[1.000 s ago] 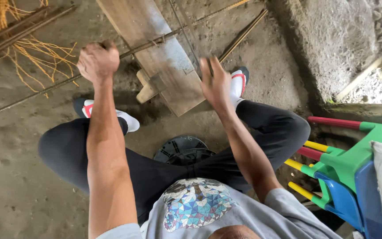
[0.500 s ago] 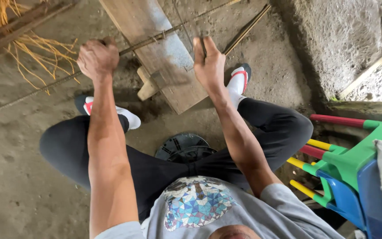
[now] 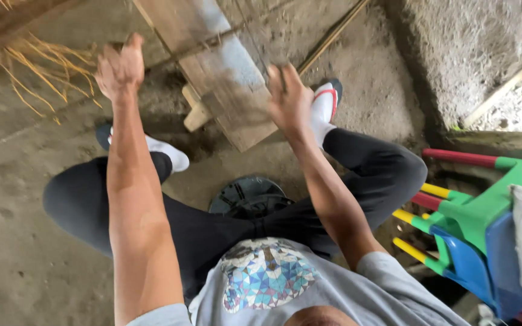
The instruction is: Tying rebar intersections with wire using a manual hook tool
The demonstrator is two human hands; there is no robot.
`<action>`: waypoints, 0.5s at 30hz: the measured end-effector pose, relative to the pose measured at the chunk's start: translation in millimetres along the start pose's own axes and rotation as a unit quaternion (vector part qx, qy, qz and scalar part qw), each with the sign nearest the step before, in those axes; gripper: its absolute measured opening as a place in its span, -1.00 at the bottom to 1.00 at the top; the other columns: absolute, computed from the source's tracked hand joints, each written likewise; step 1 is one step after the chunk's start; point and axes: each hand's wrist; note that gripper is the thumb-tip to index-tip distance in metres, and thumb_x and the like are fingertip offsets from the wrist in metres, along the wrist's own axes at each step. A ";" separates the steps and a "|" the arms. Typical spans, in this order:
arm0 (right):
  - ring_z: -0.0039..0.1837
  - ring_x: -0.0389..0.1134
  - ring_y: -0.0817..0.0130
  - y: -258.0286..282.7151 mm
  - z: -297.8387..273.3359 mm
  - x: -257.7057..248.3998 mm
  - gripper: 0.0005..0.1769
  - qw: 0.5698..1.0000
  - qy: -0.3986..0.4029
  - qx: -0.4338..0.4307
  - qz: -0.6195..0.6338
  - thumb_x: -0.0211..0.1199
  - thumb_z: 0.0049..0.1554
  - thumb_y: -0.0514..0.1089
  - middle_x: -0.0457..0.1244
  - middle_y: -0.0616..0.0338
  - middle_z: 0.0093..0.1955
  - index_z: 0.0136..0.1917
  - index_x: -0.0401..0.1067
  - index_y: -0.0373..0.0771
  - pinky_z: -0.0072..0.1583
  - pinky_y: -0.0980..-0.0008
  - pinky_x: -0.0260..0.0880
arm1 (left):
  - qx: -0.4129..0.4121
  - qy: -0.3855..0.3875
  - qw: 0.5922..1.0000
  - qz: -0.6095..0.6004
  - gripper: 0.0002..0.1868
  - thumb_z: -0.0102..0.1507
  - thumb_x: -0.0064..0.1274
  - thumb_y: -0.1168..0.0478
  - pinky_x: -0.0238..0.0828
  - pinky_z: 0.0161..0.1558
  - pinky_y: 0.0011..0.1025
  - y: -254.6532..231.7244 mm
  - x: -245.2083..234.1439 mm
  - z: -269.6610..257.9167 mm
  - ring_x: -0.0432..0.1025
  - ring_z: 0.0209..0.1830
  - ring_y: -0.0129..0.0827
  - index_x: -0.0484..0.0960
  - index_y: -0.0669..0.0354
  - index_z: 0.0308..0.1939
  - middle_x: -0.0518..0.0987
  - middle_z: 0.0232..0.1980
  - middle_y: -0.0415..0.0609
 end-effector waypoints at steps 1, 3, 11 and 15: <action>-0.41 0.17 0.45 -9.0 20.0 17.5 -0.77 0.998 -0.037 -0.040 0.028 -0.05 0.39 -0.06 0.16 0.25 -0.35 -0.01 0.30 -0.23 -0.36 0.38 0.11 | 0.024 -0.011 0.999 0.028 -0.24 0.27 -0.34 -0.31 0.28 0.11 0.09 4.4 8.6 12.8 0.45 0.16 0.13 0.59 0.25 0.13 0.57 0.14 0.29; -0.50 0.15 0.57 -15.4 33.2 33.1 -0.73 0.993 -0.072 -0.074 0.060 -0.05 0.39 -0.06 0.25 0.29 -0.39 0.08 0.33 -0.28 -0.52 0.50 0.08 | 0.046 -0.020 0.997 0.063 -0.25 0.36 -0.48 -0.27 0.30 0.04 0.17 11.5 11.8 10.6 0.42 0.17 0.15 0.58 0.23 0.18 0.54 0.15 0.28; -0.44 -0.01 0.43 -5.4 -73.4 -36.0 -0.70 0.999 -0.028 0.012 0.037 0.02 0.39 -0.05 0.03 0.27 -0.43 -0.18 0.21 -0.16 -0.36 0.31 -0.02 | 0.007 -0.140 0.990 -0.033 -0.67 0.07 -0.01 -0.08 0.47 -0.32 -0.02 -6.0 1.3 -14.1 0.58 -0.46 -0.02 0.69 0.03 -0.56 0.67 -0.44 0.03; -0.43 -0.03 0.48 -5.8 -56.2 -27.2 -0.65 0.998 -0.031 0.027 0.052 0.01 0.39 -0.06 -0.03 0.29 -0.41 -0.22 0.06 -0.15 -0.39 0.35 -0.02 | -0.013 -0.121 0.992 -0.032 -0.62 0.04 -0.04 -0.10 0.48 -0.19 0.05 -16.8 -7.1 -21.6 0.59 -0.28 0.14 0.79 0.01 -0.40 0.70 -0.28 0.13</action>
Point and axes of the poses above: each hand's wrist, its own z-axis towards the middle knuckle, its own x-axis out of the palm, y = z × x
